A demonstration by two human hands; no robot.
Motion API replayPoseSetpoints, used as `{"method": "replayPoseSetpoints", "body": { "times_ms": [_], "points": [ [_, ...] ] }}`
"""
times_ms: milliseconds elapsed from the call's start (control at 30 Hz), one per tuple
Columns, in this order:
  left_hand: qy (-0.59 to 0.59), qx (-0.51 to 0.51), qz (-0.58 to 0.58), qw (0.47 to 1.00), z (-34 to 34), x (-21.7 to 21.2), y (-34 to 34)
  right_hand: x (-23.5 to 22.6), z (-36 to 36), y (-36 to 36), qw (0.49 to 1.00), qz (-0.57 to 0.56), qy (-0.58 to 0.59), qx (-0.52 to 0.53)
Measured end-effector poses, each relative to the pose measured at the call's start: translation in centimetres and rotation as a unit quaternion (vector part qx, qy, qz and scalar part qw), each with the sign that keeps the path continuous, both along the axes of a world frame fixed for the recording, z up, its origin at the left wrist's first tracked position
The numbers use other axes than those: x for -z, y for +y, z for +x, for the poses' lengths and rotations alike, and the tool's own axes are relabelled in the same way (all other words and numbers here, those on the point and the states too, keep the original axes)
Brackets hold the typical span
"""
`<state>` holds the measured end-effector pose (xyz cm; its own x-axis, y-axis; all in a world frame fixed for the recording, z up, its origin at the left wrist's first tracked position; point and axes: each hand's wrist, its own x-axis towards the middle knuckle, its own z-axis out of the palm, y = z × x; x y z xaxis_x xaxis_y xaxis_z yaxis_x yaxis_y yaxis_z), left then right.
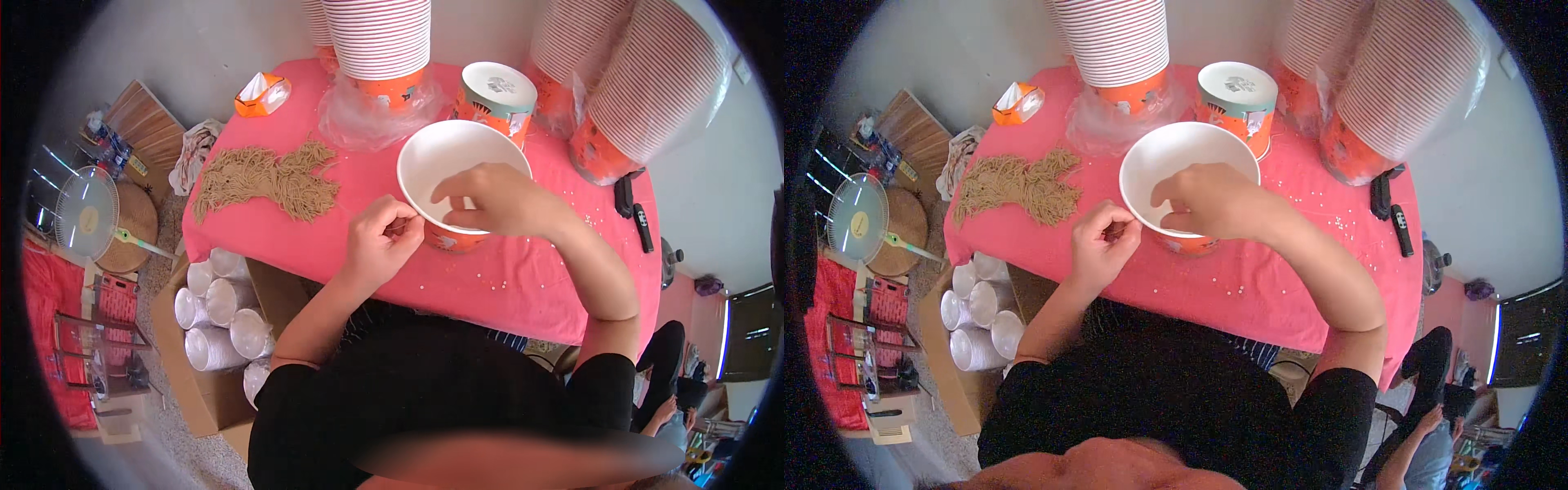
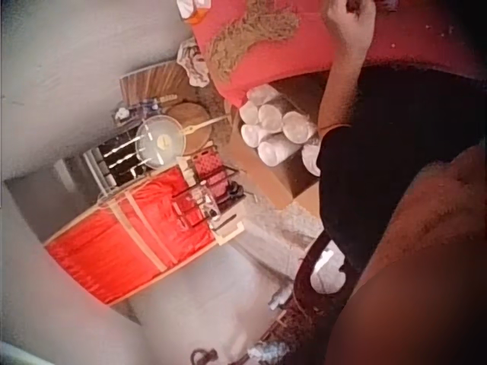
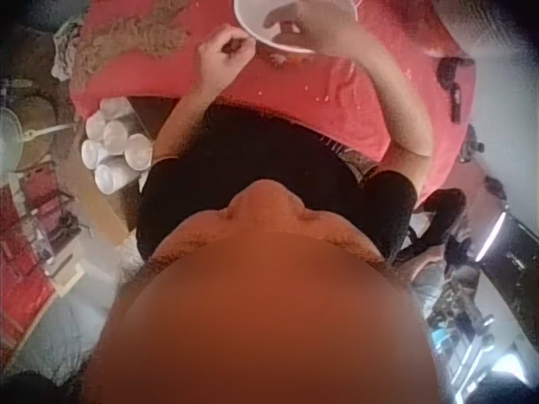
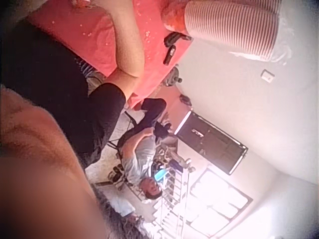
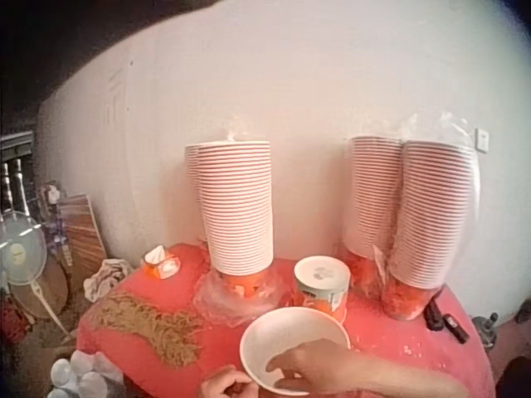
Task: Attaching elastic bands to the rims of decorative paper cups.
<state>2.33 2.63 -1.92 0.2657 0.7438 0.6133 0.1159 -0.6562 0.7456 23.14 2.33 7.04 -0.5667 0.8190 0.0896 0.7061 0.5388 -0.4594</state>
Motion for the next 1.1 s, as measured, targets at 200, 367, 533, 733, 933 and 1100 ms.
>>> {"method": "replayPoseSetpoints", "body": {
  "times_ms": [200, 367, 533, 733, 933, 1100],
  "points": [
    [0.017, 0.002, -0.024, 1.000, -0.1, 0.3, 0.0, 1.7, -1.6, 2.0, 0.998, -0.024, -0.041, -0.029],
    [0.021, 0.007, -0.029, 0.999, -0.3, 0.4, -0.1, 2.4, -1.7, 2.0, 0.999, -0.015, -0.016, -0.032],
    [0.048, 0.004, -0.030, 0.998, -0.5, 0.5, 0.0, 1.8, -1.3, 1.7, 1.000, -0.011, 0.000, -0.019],
    [0.024, 0.010, -0.046, 0.999, -0.2, 0.6, 0.0, 2.6, -1.4, 2.0, 0.999, 0.002, 0.020, -0.048],
    [0.043, 0.006, -0.039, 0.998, -0.4, 0.7, 0.2, 2.8, -1.1, 2.1, 0.998, 0.033, 0.027, -0.053],
    [0.050, 0.003, -0.040, 0.998, -0.5, 0.6, 0.4, 1.9, 0.1, 1.6, 0.992, 0.124, -0.005, -0.010]
  ]
}}
